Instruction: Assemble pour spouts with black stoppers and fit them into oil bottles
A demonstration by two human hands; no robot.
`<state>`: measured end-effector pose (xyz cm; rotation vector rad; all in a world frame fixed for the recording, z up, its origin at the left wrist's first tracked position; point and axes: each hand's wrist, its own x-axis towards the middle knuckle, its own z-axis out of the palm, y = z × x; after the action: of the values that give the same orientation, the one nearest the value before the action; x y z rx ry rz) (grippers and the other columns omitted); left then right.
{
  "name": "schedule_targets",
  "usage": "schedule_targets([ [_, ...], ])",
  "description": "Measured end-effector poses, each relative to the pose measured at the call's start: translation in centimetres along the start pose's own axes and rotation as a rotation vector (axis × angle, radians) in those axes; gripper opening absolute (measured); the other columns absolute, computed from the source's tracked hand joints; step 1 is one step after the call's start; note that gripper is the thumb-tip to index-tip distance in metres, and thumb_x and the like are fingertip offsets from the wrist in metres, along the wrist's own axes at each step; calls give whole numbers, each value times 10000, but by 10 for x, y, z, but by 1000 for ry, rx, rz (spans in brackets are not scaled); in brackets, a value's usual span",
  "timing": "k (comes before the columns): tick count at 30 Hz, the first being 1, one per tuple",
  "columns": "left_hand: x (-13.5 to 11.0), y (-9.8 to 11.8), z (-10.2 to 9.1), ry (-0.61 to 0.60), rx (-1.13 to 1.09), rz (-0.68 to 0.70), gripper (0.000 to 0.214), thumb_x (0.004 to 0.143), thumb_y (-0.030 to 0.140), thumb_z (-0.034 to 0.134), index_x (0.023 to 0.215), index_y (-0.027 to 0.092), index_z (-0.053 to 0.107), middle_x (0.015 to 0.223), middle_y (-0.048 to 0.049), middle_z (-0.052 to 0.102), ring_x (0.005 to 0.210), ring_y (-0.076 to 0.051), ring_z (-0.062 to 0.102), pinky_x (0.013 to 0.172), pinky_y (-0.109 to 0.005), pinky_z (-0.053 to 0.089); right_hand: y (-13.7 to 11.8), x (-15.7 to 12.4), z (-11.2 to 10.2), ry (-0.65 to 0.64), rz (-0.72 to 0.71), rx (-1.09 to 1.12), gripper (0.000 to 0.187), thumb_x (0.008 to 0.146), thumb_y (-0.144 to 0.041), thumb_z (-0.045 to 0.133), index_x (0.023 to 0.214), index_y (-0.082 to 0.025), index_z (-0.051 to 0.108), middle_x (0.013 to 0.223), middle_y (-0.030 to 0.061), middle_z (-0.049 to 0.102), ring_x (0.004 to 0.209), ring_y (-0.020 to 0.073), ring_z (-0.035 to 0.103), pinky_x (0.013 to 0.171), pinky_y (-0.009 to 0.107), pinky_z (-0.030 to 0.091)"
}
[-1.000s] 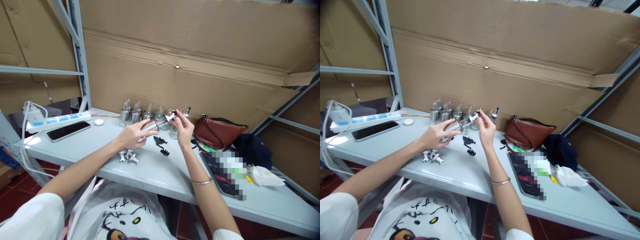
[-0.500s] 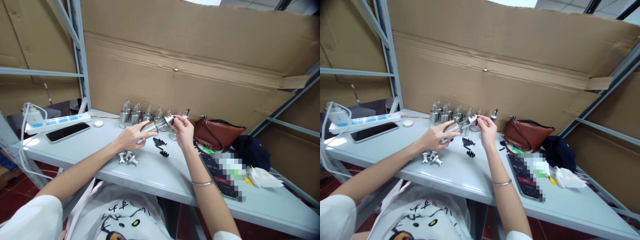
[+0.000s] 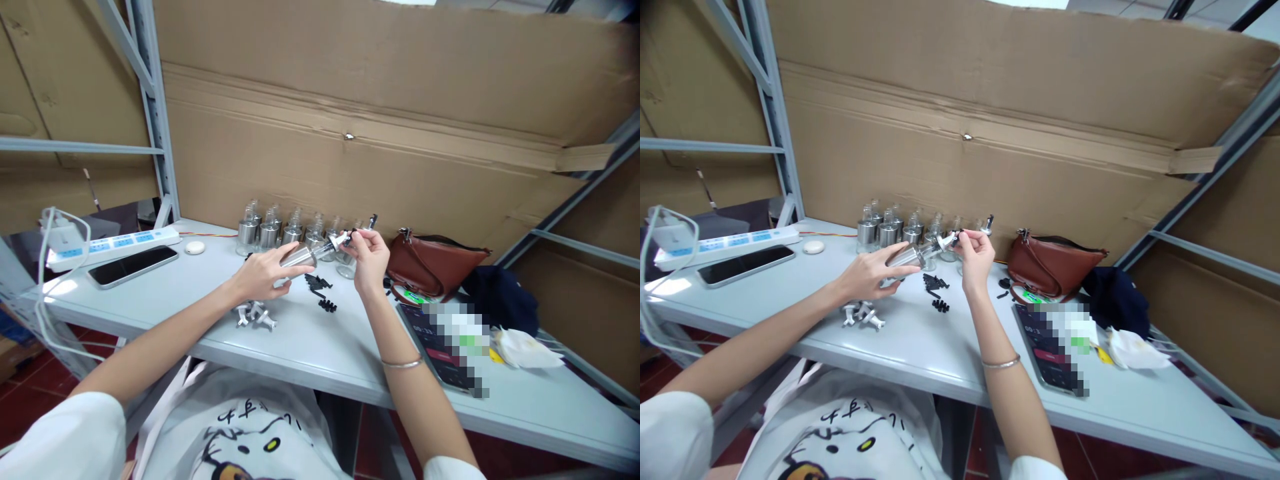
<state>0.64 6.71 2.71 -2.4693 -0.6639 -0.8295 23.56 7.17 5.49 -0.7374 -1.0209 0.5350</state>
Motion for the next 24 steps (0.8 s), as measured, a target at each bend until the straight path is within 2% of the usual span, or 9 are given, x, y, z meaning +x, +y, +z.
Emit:
schedule_targets([
  [10, 0, 0, 0, -30, 15, 10, 555, 754, 199, 588, 1270, 381, 500, 1444, -91, 375, 1124, -231, 563, 680, -241, 528, -2, 1, -1, 69, -69, -3, 270, 687, -388, 685, 769, -190, 521, 715, -7, 659, 670, 128, 641, 572, 243, 527],
  [19, 0, -1, 0, -33, -9, 29, 576, 753, 191, 583, 1283, 391, 482, 1450, -102, 360, 1171, -239, 534, 733, -272, 533, -4, 1, 1, 2, -115, -117, 232, 646, -358, 701, 709, -179, 568, 583, -41, 591, 454, 86, 508, 439, 222, 430],
  [24, 0, -1, 0, -54, 2, 1, 569, 754, 195, 584, 1278, 394, 486, 1437, -109, 376, 1126, -237, 564, 717, -280, 537, -8, -3, 0, -21, -150, -254, 228, 704, -366, 648, 824, -172, 660, 598, -19, 625, 437, 95, 503, 421, 233, 421],
])
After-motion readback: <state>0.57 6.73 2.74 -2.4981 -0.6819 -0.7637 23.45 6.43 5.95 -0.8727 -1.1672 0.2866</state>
